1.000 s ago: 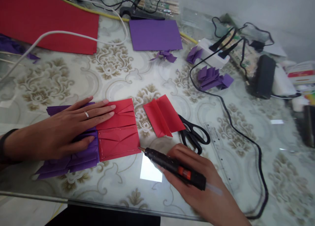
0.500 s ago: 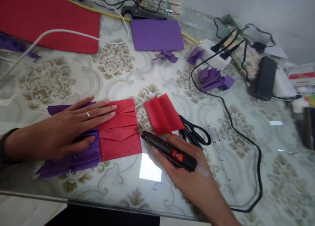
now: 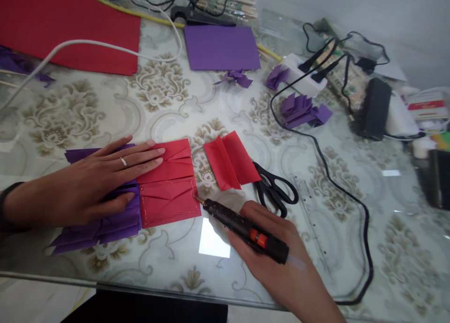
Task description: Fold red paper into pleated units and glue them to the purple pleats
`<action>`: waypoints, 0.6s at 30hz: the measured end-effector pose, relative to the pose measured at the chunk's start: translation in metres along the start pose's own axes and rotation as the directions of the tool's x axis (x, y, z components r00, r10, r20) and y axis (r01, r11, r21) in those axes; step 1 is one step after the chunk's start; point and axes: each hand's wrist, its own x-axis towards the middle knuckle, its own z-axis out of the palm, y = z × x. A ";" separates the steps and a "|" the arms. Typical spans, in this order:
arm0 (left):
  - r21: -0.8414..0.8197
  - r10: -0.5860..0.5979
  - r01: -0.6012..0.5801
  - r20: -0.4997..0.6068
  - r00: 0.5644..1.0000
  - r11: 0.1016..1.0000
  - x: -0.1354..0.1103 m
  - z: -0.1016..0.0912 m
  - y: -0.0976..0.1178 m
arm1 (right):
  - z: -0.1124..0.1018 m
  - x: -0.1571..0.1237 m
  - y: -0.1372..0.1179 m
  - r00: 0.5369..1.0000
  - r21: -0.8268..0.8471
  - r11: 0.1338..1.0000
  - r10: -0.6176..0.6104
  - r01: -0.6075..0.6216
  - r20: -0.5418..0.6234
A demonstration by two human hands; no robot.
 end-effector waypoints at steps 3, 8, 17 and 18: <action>-0.017 -0.015 0.015 -0.013 1.000 1.000 0.000 0.000 0.000 | -0.002 -0.004 0.001 1.000 -0.010 1.000 -0.022 0.022 0.004; -0.030 -0.016 0.016 -0.025 1.000 0.999 0.000 0.001 0.001 | -0.005 -0.013 0.007 0.997 -0.055 0.996 -0.065 0.067 0.048; 0.018 0.005 -0.004 -0.019 1.000 1.000 0.000 0.002 -0.001 | -0.012 -0.015 0.004 0.984 -0.009 0.988 -0.150 0.151 0.091; 0.015 -0.002 0.002 -0.018 1.000 1.000 0.000 0.002 -0.001 | -0.013 -0.012 -0.001 0.982 -0.002 0.987 -0.159 0.160 0.100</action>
